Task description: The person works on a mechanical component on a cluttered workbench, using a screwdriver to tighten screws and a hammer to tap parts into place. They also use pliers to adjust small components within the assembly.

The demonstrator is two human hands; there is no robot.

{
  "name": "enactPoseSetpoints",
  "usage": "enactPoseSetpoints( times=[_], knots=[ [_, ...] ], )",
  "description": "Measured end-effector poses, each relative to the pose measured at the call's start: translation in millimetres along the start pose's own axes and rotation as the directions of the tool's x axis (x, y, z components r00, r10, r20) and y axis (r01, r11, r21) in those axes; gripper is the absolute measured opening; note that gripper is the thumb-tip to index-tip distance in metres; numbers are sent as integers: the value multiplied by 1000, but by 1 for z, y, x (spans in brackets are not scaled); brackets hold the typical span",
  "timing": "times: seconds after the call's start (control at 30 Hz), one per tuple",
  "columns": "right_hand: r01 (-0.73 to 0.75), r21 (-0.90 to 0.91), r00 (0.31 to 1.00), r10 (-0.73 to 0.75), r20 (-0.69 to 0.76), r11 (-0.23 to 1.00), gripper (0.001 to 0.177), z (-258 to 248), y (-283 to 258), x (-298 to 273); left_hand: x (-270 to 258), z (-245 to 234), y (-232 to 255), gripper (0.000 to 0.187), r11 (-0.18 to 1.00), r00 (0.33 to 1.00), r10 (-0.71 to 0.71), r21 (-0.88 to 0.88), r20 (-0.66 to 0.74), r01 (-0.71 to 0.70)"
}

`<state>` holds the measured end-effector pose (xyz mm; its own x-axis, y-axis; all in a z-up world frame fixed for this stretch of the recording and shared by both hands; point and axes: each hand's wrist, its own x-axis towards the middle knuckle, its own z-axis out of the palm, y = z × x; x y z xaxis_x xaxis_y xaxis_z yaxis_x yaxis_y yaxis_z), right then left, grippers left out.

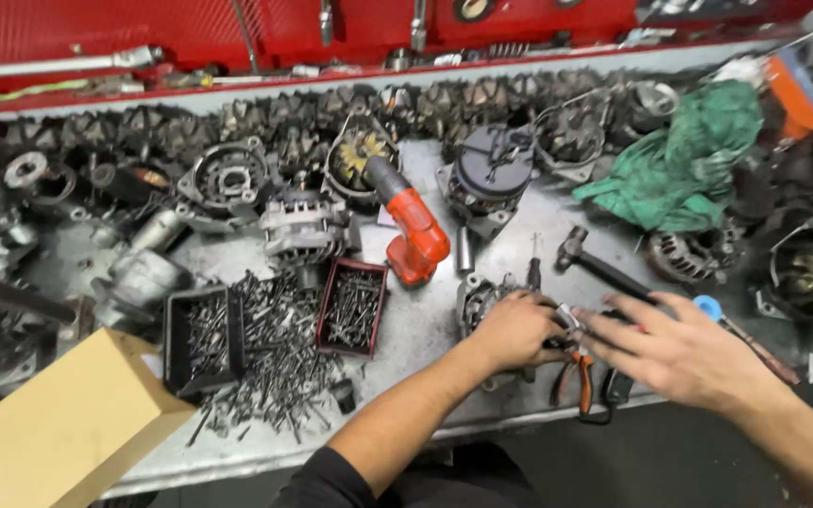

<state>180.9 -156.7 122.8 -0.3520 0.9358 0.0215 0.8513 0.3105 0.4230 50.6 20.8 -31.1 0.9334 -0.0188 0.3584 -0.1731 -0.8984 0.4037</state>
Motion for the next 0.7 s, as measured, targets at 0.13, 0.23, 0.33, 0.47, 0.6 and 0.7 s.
enactPoseSetpoints(
  times=[0.13,0.23,0.33,0.47,0.6,0.7],
  knots=[
    [239,-33,970,-237,42,970,69,22,24,-4,4,-46,-15,65,981,974,140,-161,176,-112],
    [287,82,947,-296,126,954,54,23,36,6,-4,-61,-38,133,993,948,107,22,300,-119],
    [322,50,941,-326,92,945,39,9,33,19,-17,-51,-54,158,989,930,123,36,345,-144],
    [-63,58,982,51,184,996,24,37,8,12,-21,-45,-51,139,979,949,169,66,265,-193],
    [-785,144,531,534,658,603,45,16,-8,39,-29,-60,-40,136,988,955,66,115,291,-103],
    [-789,176,536,520,665,589,51,-13,3,53,-27,-73,-34,134,993,948,55,86,313,-86]
  ],
)
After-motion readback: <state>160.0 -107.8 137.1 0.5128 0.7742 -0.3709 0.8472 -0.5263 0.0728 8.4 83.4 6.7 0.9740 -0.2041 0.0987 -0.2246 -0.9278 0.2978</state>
